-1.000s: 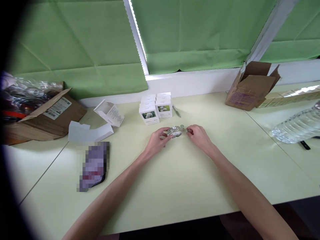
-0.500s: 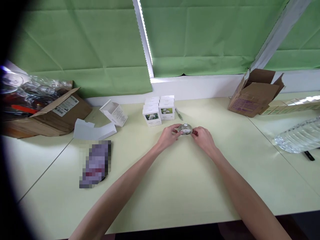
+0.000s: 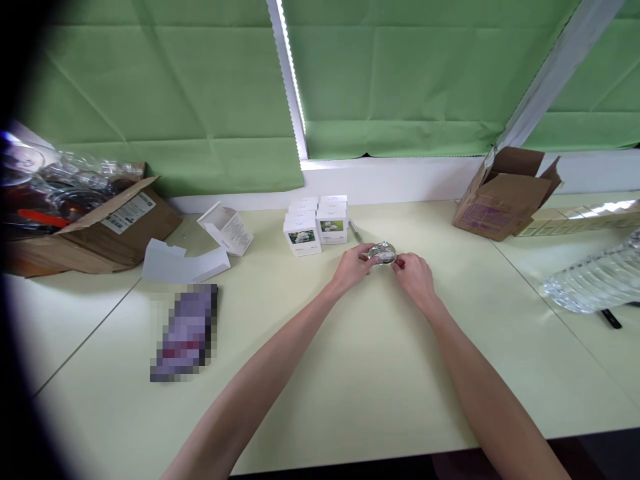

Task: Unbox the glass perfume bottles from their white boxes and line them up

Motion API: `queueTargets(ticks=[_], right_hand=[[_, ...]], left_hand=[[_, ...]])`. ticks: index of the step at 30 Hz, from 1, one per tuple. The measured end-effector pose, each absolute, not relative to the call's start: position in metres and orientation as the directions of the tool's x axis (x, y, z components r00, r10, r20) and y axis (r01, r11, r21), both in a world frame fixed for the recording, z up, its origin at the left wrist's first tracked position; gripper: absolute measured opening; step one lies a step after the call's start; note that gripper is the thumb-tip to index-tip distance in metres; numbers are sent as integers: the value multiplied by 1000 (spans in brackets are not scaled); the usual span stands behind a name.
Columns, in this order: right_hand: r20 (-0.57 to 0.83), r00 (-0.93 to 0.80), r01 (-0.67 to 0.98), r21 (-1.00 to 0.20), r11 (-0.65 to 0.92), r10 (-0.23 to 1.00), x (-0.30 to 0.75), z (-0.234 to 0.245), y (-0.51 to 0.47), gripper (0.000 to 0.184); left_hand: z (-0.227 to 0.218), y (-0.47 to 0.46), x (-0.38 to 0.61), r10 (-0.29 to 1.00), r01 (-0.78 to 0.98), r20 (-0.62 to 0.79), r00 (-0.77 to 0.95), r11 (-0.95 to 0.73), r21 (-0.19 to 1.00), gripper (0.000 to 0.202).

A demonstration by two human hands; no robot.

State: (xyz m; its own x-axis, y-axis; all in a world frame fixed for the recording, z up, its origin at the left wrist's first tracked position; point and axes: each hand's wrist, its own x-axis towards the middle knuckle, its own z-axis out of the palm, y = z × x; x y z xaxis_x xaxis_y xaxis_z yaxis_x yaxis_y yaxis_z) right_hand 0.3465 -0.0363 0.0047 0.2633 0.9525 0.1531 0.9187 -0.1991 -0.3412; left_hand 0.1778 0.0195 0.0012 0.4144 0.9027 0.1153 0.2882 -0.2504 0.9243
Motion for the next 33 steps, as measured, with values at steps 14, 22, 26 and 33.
queueTargets(ticks=[14, 22, 26, 33], right_hand=[[78, 309, 907, -322, -269, 948, 347, 15, -41, 33], [29, 384, 907, -201, -371, 923, 333, 45, -75, 29], [48, 318, 927, -227, -300, 947, 317, 49, -84, 40], [90, 242, 930, -306, -205, 966, 302, 41, -86, 38]], left_hand=[[10, 0, 146, 916, 249, 139, 376, -244, 937, 45], [34, 4, 87, 872, 523, 466, 149, -469, 711, 23], [39, 17, 60, 773, 660, 634, -19, -466, 589, 22], [27, 39, 36, 884, 578, 447, -137, -295, 761, 66]])
